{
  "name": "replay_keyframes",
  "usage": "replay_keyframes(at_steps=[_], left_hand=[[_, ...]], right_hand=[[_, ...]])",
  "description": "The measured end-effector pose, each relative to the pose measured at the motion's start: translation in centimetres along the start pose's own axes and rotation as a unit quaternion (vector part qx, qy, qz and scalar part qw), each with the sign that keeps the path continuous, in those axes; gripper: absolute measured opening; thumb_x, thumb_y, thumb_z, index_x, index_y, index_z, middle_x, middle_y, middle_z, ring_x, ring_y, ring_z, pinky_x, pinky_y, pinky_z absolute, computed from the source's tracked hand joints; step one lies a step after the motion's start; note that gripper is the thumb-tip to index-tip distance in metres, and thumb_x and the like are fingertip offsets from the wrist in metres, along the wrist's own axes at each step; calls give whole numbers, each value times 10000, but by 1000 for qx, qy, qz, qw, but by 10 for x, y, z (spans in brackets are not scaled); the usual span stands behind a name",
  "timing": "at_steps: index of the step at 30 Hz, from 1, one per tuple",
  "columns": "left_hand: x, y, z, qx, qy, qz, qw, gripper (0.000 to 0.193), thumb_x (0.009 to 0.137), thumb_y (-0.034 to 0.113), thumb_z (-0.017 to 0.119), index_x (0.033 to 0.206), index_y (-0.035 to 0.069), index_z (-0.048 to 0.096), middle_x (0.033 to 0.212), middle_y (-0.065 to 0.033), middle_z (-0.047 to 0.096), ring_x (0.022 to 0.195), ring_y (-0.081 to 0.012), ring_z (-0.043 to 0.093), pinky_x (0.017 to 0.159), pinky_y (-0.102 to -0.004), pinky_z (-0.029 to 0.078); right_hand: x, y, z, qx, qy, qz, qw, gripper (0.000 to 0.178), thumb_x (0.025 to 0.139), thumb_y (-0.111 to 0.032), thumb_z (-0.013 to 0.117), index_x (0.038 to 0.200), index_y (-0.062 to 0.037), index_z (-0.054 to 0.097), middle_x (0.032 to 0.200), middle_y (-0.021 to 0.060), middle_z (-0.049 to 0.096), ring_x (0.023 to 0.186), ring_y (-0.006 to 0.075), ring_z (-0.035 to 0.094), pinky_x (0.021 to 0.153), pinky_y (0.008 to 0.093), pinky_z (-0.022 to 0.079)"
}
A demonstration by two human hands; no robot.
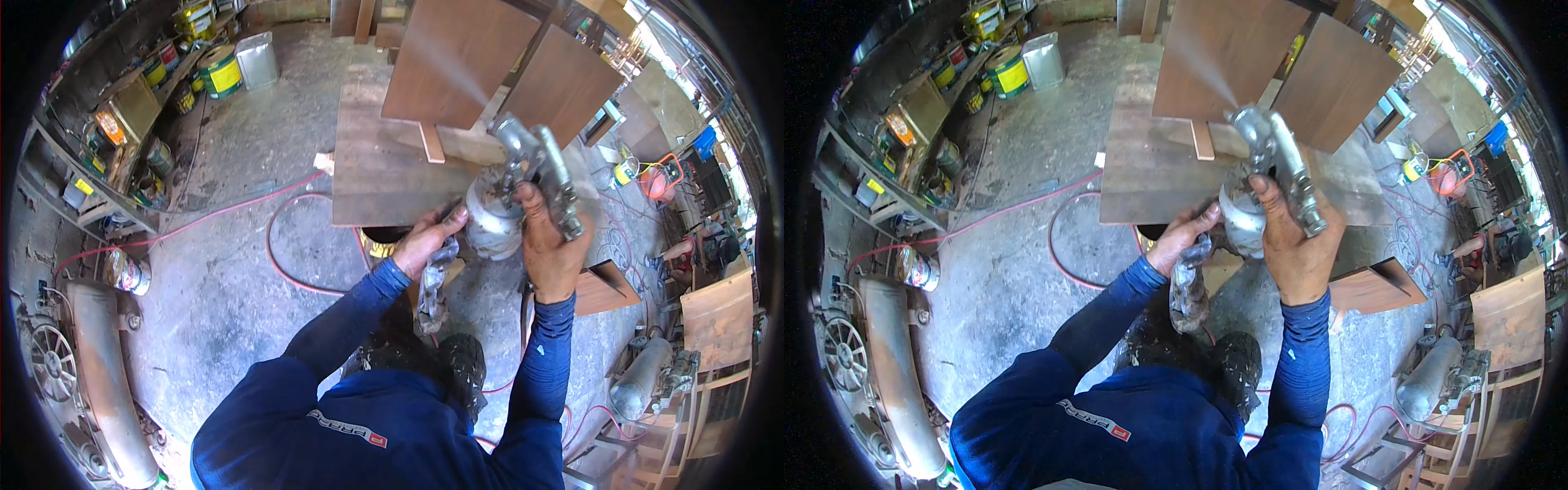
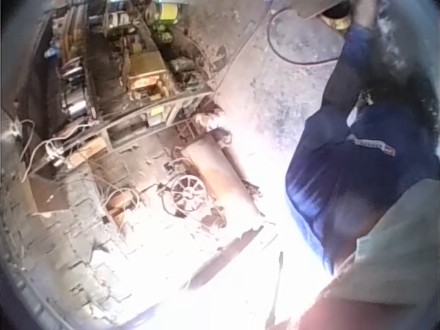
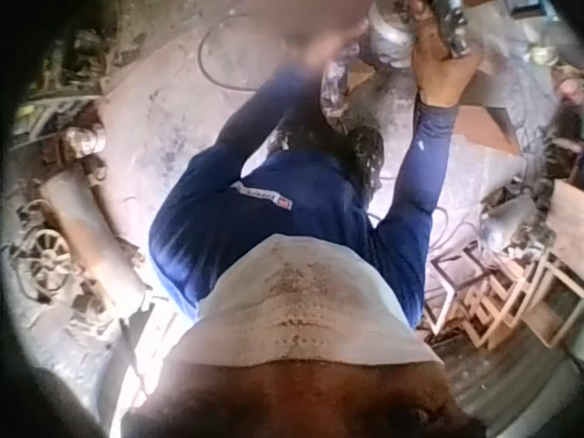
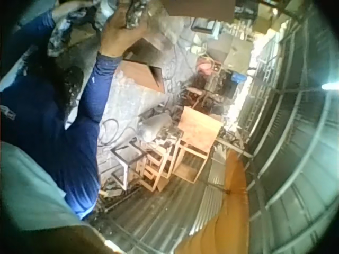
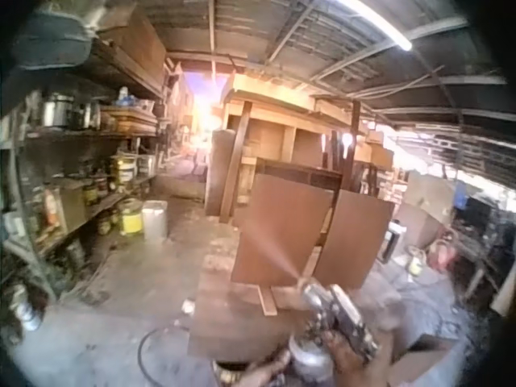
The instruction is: The recorder uses a spray gun to apply a finish to wood furniture panels, wiping them down with a cloth between coats.
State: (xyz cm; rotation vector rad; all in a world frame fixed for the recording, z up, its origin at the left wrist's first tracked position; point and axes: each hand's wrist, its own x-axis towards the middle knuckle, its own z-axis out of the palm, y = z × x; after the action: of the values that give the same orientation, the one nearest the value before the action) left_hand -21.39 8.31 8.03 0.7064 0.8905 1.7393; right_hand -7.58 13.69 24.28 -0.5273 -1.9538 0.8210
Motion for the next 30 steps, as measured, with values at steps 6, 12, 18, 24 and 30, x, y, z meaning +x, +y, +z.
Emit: replay_keyframes(at_steps=[6,12,18,24,30], left_hand=[[-41,-91,-33,-68,26,-206,976,602,981,443,552,1418,40,460,1269,-71,599,1093,-165,572,944,-317,464],[-37,-95,-17,47,28,-91,994,552,961,390,603,1309,-34,539,1080,-130,683,1070,-221,620,938,-345,490],[61,11,-19,581,47,16,812,462,822,369,719,1091,-5,682,1011,-234,692,983,-316,680,836,-409,526],[178,11,-48,858,119,-55,496,316,860,355,620,1018,115,750,1013,-119,735,969,-244,712,792,-391,562],[221,-5,-88,911,123,-73,386,294,902,268,533,1022,104,746,1045,-126,730,1009,-278,703,801,-444,570]], right_hand=[[-42,52,27,-58,-94,63,992,263,872,-205,751,941,40,686,713,131,660,649,103,563,613,295,469],[-76,71,-3,-46,3,140,989,183,883,-126,722,918,49,684,717,98,665,655,102,572,607,300,467],[-161,88,-97,-140,130,242,951,215,910,-181,712,878,27,667,725,-11,601,638,68,496,567,246,404],[-279,116,-166,-229,120,270,927,300,888,-229,709,964,52,633,739,92,584,652,184,528,617,334,445],[-414,164,-196,-322,225,327,859,275,859,-136,743,966,67,593,805,101,565,722,183,511,664,331,454]])
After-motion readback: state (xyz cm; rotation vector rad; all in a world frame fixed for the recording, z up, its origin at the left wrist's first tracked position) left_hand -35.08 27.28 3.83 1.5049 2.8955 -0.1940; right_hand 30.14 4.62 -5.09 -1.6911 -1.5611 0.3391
